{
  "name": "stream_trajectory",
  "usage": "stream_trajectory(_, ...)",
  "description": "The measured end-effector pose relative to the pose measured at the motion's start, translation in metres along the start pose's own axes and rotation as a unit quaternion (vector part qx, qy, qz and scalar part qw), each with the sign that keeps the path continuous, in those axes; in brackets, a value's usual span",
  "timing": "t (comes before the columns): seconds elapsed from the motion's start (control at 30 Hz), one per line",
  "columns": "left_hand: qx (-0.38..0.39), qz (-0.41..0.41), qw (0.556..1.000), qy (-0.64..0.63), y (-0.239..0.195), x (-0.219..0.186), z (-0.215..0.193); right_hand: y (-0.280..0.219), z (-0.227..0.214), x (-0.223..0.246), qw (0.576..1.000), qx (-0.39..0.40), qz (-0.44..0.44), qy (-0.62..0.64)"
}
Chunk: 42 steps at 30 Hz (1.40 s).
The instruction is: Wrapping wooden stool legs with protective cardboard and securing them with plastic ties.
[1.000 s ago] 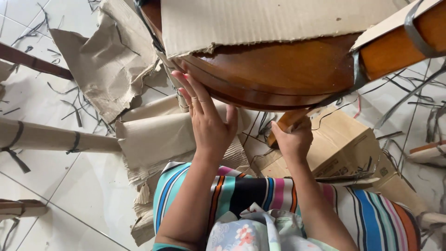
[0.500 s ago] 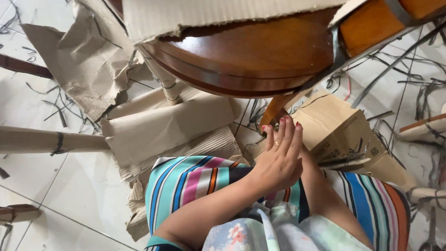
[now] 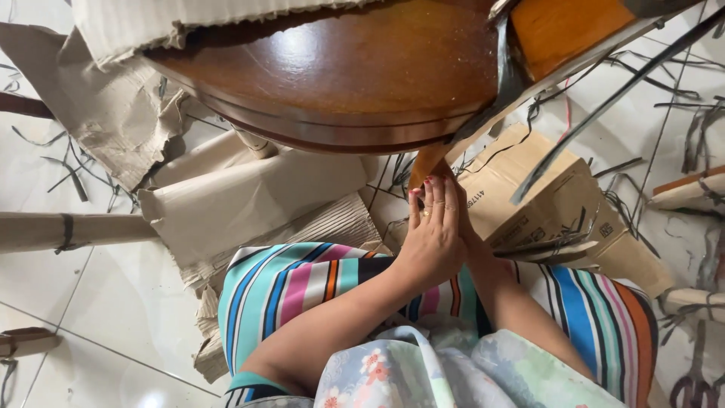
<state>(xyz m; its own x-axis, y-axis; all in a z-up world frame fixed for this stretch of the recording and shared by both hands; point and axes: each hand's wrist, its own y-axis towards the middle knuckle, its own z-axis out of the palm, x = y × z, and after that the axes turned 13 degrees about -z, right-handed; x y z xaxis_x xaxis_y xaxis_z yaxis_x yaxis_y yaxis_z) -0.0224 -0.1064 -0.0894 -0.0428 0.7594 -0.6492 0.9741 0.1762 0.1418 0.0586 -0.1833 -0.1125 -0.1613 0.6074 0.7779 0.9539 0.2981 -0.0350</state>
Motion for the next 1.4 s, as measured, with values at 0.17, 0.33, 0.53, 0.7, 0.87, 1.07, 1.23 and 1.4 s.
stream_trajectory(0.17, 0.045, -0.029, 0.998, 0.025, 0.002, -0.001, -0.005, 0.017, -0.007, 0.019, 0.999, 0.031, -0.016, -0.009)
stream_trajectory(0.33, 0.133, -0.033, 0.988, 0.071, -0.003, 0.002, -0.024, 0.016, 0.002, 0.032, 0.997, 0.07, -0.015, -0.011)
stream_trajectory(0.53, 0.301, -0.033, 0.934, 0.192, -0.023, 0.023, -0.027, 0.002, 0.016, 0.012, 0.995, 0.101, 0.008, -0.011)
stream_trajectory(0.7, 0.453, -0.066, 0.859, 0.232, -0.045, 0.016, -0.008, -0.036, -0.005, -0.066, 0.962, 0.182, -0.146, -0.144)
stream_trajectory(0.87, 0.531, -0.124, 0.797, 0.262, -0.059, -0.001, 0.005, -0.074, -0.043, -0.062, 0.962, 0.205, -0.135, -0.118)
stream_trajectory(1.07, 0.51, -0.119, 0.806, 0.277, -0.057, 0.0, 0.003, -0.053, -0.028, -0.082, 0.968, 0.168, -0.144, -0.119)
stream_trajectory(1.23, 0.458, -0.084, 0.833, 0.298, -0.065, 0.012, 0.019, -0.03, 0.02, -0.105, 0.962, 0.162, -0.17, -0.139)
stream_trajectory(1.4, 0.356, -0.055, 0.885, 0.295, -0.086, 0.032, 0.056, -0.026, 0.032, -0.091, 0.922, 0.243, -0.16, -0.255)
